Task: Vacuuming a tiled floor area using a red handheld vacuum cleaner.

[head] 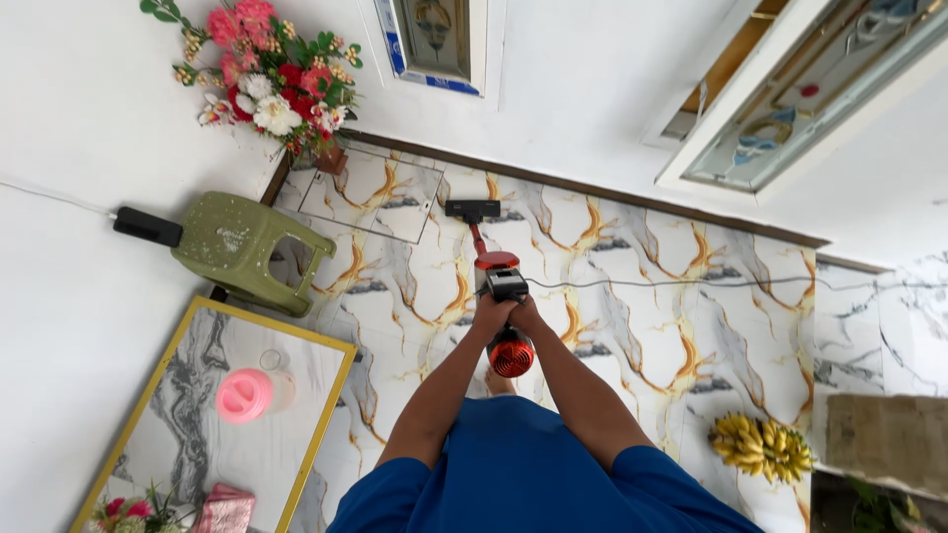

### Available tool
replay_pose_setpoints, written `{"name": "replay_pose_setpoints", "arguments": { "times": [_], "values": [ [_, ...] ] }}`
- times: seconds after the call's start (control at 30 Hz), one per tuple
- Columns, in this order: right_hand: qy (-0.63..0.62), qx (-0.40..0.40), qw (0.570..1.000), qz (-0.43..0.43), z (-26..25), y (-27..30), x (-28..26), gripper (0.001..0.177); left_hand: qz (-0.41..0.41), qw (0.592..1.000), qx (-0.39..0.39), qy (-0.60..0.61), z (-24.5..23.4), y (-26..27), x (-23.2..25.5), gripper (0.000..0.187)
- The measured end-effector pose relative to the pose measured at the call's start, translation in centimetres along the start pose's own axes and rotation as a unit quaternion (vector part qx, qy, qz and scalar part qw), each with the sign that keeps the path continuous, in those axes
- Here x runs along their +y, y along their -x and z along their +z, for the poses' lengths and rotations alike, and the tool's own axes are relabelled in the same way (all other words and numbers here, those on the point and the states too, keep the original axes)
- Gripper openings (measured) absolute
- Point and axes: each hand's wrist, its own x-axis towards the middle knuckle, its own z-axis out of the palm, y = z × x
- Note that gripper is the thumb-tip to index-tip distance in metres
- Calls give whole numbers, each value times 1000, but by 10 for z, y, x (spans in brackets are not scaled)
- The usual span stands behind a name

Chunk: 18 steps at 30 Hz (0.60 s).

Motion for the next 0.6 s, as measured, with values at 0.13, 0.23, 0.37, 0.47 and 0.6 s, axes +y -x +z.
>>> {"name": "replay_pose_setpoints", "arguments": {
  "times": [0.13,0.23,0.37,0.47,0.6],
  "values": [
    [-34,5,998,-60,19,43,35,32,3,1000,-20,-3,-17,51,-14,30],
    [-49,15,999,-15,39,86,36,28,22,999,-45,10,-31,84,-27,33],
    [-24,33,999,9,62,136,57,23,-40,993,-23,-107,-49,143,-24,41],
    [-28,40,999,3,84,175,60,24,-37,995,-34,-82,-65,179,-28,44],
    [-61,55,997,9,109,217,78,27,-34,993,-41,-105,-85,228,-30,43]
  ]
}}
